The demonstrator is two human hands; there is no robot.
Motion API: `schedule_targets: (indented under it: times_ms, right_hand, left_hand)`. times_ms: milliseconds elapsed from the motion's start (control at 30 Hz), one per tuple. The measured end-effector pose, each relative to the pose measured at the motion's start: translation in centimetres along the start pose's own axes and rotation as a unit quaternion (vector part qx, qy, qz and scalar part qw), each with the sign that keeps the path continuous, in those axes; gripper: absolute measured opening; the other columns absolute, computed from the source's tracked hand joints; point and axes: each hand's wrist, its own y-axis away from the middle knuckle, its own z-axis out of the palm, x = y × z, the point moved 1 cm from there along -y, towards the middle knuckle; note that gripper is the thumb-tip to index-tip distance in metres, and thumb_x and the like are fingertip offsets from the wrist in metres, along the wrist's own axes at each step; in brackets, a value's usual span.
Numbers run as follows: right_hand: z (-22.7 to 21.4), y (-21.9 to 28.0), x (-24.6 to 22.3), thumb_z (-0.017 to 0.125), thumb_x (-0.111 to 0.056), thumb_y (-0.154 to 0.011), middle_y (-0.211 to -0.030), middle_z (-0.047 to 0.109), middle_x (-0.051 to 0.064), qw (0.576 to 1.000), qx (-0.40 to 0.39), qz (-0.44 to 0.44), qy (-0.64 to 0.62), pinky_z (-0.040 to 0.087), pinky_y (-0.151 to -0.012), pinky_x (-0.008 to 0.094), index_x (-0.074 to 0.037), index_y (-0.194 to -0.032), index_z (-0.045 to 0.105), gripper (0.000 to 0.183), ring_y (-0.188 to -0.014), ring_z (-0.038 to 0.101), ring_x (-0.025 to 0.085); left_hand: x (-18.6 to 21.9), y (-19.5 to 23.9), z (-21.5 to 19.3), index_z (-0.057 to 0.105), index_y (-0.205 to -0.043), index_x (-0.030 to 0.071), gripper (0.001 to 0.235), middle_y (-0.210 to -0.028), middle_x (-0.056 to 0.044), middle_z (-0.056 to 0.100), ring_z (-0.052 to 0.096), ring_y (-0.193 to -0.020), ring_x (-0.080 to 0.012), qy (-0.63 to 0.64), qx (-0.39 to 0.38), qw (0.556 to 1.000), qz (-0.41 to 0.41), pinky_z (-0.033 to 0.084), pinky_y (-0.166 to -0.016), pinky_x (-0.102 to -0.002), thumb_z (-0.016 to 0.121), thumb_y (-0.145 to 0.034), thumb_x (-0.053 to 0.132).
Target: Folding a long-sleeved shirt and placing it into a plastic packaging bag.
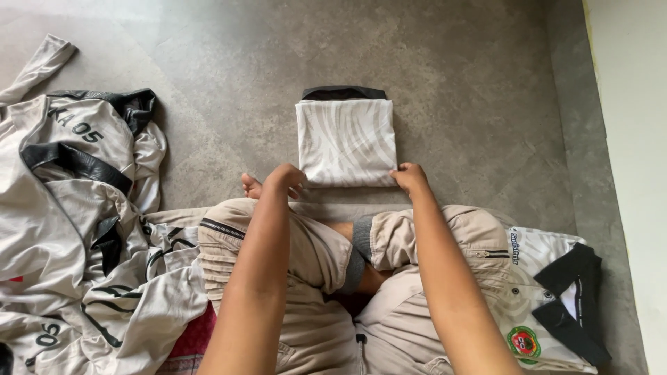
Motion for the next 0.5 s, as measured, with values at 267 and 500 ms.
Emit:
schedule_targets:
  times_ms: [267,500]
  right_hand:
    - [-1.1,3.9,-2.4,0.061,-0.028,-0.081,-0.103,0.063,0.023,0.998,-0.059,0.031,-0.013,0.051,-0.047,0.028,0.006,-0.123,0.049,0.055,-0.064,0.067,0.021]
    - [-2.7,8.4,-5.1,0.053,-0.023,-0.088,-0.122,0.053,0.024,0.987,-0.120,0.051,-0.093,0.054,-0.062,0.030,0.005,-0.135,0.035,0.058,-0.083,0.067,0.024]
  left_hand:
    - [0.6,2.1,-0.5,0.050,-0.120,-0.010,0.049,-0.100,-0.029,0.062,0.068,-0.076,-0.0343,0.068,0.013,0.993,0.093,0.045,-0.081,-0.056,0.062,-0.083,0.019]
    - [0.5,3.7,-0.4,0.047,-0.124,-0.011,0.053,-0.108,-0.030,0.059,0.064,-0.088,-0.0375,0.059,0.001,0.994,0.093,0.049,-0.078,-0.053,0.061,-0.083,0.018]
